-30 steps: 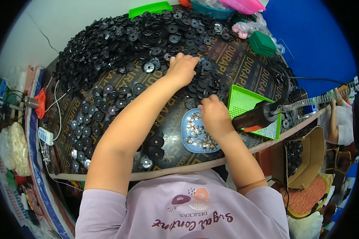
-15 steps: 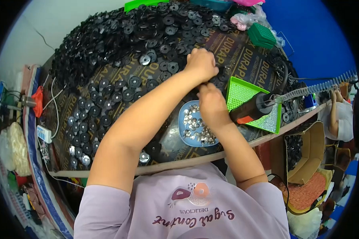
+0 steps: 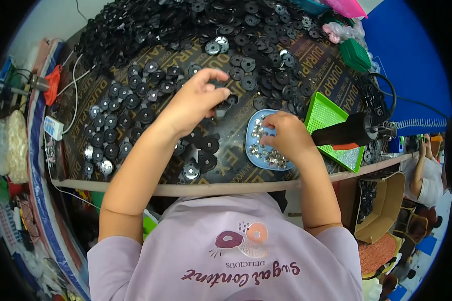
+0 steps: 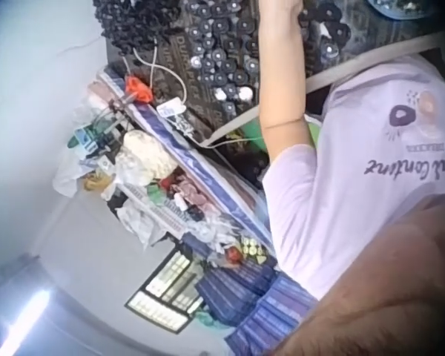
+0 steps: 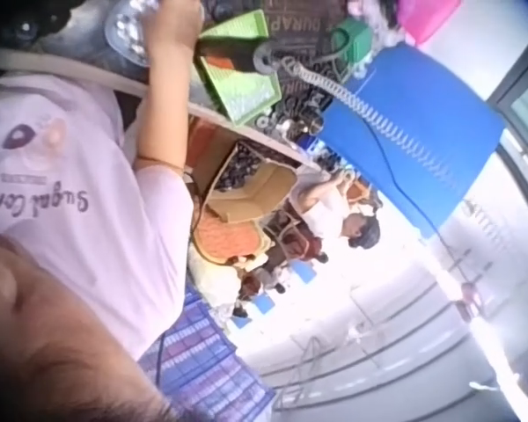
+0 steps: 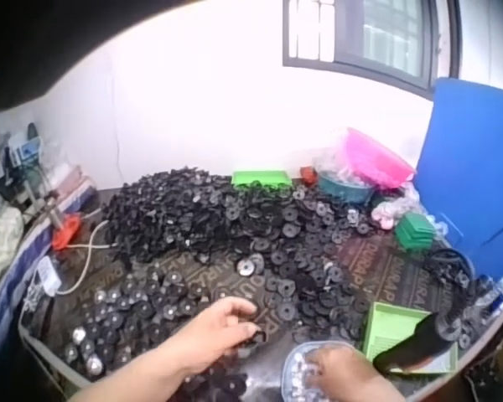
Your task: The person inserts small metallic pins into circular black plastic housings by hand at a workbench.
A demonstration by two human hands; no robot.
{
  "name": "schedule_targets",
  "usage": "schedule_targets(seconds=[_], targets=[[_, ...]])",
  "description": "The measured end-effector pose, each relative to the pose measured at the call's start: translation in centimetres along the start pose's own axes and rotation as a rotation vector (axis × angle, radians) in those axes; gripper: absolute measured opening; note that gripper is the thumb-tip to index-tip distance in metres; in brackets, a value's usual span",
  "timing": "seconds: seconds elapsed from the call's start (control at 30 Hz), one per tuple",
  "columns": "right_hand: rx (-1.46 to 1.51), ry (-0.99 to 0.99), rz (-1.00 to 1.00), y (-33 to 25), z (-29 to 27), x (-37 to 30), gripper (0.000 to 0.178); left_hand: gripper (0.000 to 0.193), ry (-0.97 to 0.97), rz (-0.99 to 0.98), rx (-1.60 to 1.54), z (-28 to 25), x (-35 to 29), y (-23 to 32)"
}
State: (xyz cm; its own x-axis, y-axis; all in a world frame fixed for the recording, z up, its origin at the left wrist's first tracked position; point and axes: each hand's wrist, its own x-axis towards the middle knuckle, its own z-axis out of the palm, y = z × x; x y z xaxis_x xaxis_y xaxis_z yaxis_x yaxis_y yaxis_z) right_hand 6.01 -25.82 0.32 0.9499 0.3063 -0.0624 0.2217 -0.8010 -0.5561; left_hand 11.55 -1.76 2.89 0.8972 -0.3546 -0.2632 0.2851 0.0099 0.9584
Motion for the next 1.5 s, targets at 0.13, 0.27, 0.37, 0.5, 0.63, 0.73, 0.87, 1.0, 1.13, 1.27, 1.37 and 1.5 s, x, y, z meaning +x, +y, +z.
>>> schedule_targets(seconds=[0.13,0.27,0.37,0.5,0.63,0.73,0.87,1.0,1.13,1.27,1.37,1.5], targets=[[-0.078,0.113,-0.074,0.3,1.7,-0.1,0.031,0.018,-0.015,-0.026,-0.159,0.3,-3.1,-2.9],[-0.108,0.03,-0.112,1.6,2.5,0.2,0.011,0.023,-0.034,-0.12,-0.405,1.8,-5.3,-4.1],[-0.055,0.198,-0.124,1.4,2.8,0.1,0.005,0.029,-0.032,-0.072,-0.473,2.5,-5.6,-5.5],[0.018,0.256,-0.041,-0.3,2.5,-0.1,0.009,0.037,-0.043,-0.069,-0.509,3.0,-5.9,-5.8],[0.384,0.231,0.074,-0.1,3.3,-0.7,0.006,0.04,-0.045,-0.056,-0.499,3.4,-5.6,-6.0],[0.743,0.116,0.186,0.1,3.1,-0.8,0.008,0.041,-0.067,-0.045,-0.523,3.7,-5.5,-6.1],[1.25,-0.076,0.23,-1.5,2.3,-0.7,0.01,0.032,-0.048,0.03,-0.438,4.4,-5.5,-6.1],[1.431,-0.181,0.219,-2.3,1.6,-0.6,0.011,0.016,0.017,0.099,-0.257,5.0,-5.9,-5.9],[1.439,-0.227,0.177,-1.8,1.8,-0.7,0.01,0.009,0.1,0.29,-0.055,5.5,-5.7,-5.8],[1.452,-0.215,0.131,-2.1,1.5,-0.8,0.008,0.008,0.071,0.273,0.038,5.2,-5.5,-5.6],[1.467,-0.212,0.108,-1.7,1.2,-1.0,0.008,0.008,0.051,0.147,0.065,5.5,-5.5,-4.7],[1.466,-0.192,0.13,-1.1,0.7,-1.5,0.008,0.008,0.007,0.214,0.058,6.0,-4.9,-4.8]])
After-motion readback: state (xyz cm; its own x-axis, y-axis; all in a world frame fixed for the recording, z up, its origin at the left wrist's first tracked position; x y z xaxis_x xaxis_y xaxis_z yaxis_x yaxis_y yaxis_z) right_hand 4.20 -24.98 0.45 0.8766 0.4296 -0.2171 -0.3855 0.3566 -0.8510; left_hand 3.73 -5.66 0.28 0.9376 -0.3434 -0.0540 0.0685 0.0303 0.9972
